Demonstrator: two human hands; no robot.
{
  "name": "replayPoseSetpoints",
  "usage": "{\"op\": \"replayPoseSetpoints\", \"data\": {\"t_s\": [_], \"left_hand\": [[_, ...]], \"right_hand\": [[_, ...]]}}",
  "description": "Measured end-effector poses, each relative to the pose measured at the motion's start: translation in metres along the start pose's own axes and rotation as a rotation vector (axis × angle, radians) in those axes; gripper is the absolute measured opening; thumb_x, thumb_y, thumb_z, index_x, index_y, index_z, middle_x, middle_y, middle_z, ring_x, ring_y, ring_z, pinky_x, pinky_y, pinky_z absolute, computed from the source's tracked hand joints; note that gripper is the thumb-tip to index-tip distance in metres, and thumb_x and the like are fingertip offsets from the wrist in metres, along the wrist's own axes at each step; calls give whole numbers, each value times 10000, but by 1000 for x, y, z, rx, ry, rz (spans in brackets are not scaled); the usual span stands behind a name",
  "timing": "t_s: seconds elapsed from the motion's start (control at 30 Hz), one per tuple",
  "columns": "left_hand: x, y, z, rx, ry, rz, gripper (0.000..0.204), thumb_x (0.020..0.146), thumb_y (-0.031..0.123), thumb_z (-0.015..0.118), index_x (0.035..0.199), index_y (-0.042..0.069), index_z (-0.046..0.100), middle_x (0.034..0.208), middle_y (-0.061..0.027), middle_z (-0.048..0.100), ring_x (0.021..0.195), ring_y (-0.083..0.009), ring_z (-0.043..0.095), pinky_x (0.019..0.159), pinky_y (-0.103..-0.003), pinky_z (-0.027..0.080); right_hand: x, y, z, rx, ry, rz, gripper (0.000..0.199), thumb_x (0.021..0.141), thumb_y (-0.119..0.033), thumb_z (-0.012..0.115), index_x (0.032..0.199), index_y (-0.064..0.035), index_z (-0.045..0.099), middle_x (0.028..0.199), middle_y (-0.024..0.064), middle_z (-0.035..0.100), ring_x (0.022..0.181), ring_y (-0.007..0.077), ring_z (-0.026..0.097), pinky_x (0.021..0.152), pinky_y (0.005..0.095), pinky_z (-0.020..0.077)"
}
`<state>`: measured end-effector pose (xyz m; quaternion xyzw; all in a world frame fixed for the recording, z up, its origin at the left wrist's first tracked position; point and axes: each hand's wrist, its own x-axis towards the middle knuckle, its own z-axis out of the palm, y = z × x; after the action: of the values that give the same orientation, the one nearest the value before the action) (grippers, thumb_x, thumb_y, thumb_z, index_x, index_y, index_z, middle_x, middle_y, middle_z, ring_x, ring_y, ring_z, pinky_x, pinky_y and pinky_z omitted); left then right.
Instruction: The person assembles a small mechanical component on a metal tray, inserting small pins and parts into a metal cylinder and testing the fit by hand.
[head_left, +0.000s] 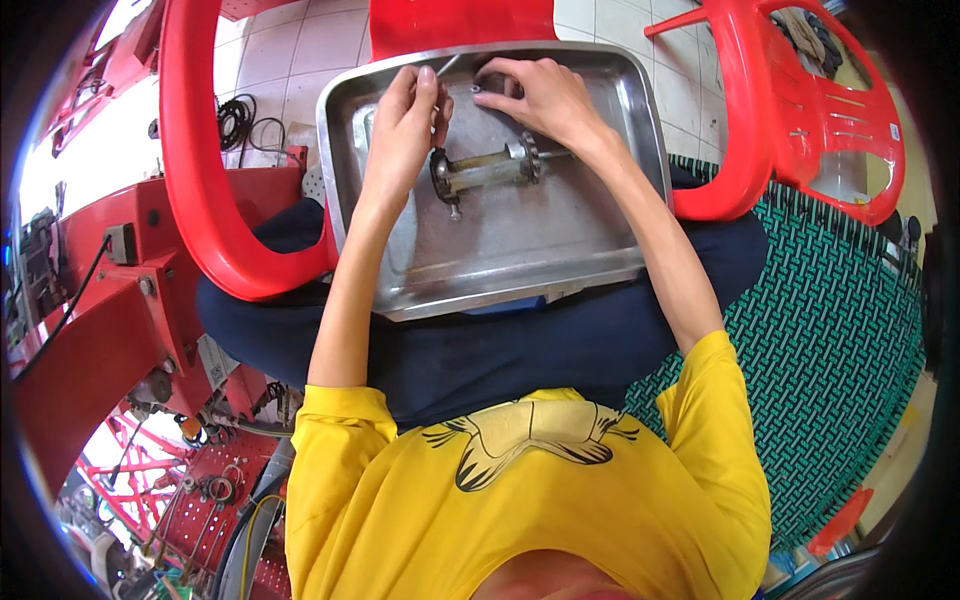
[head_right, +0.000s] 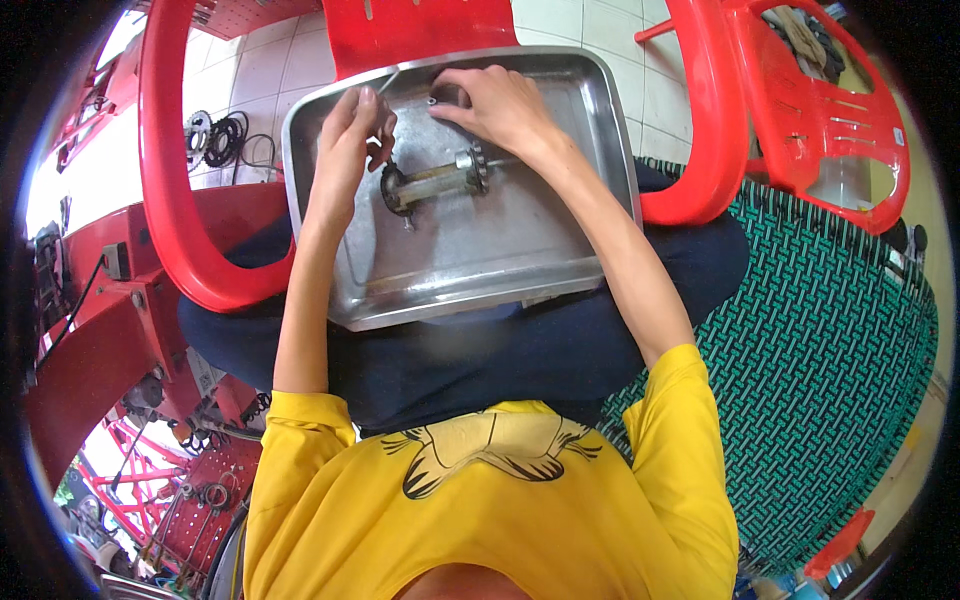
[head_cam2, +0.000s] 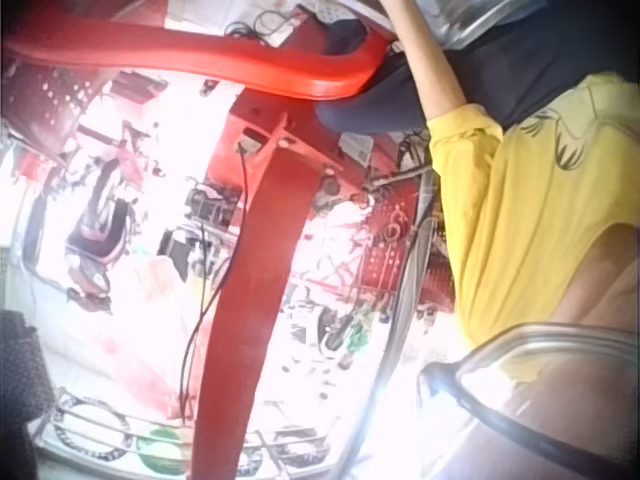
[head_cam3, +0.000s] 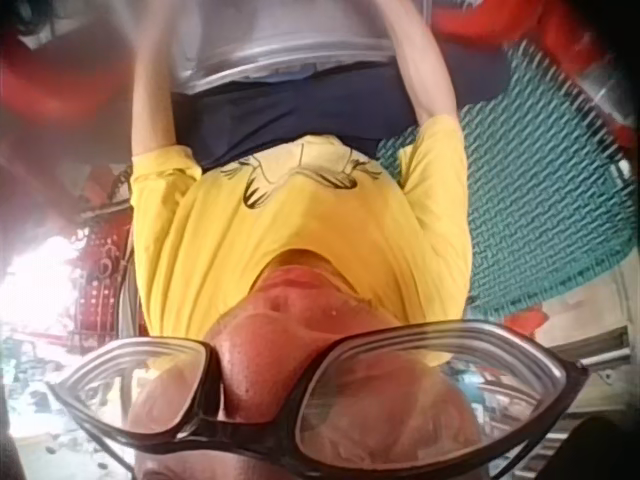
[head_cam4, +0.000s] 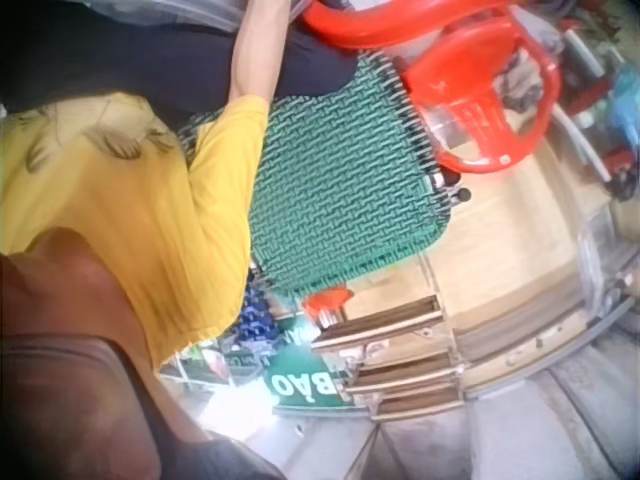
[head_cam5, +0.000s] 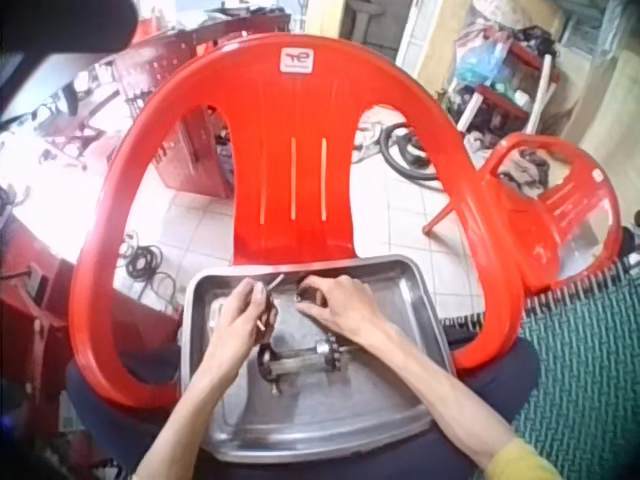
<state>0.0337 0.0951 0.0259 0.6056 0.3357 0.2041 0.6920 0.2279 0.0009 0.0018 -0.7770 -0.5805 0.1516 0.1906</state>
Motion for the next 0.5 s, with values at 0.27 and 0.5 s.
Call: {"op": "replayPoseSetpoints", "data": {"t_s": [0.27,0.5], "left_hand": [[0,-11,9,-15,1,56,297,1096,326,544,1055,34,581,843,-43,678,646,-83,532,592,-237,407],[1,-14,7,-54,-11,35,269,1090,322,553,1055,58,592,922,-48,677,688,-90,568,599,-251,402]], "right_hand": [[1,6,13,1,40,-34,341,918,-462,730,1116,-185,741,756,32,707,694,255,684,655,411,529],[1,9,12,23,34,-55,362,930,-461,720,1163,-183,736,753,36,703,703,245,687,665,416,531]]}}
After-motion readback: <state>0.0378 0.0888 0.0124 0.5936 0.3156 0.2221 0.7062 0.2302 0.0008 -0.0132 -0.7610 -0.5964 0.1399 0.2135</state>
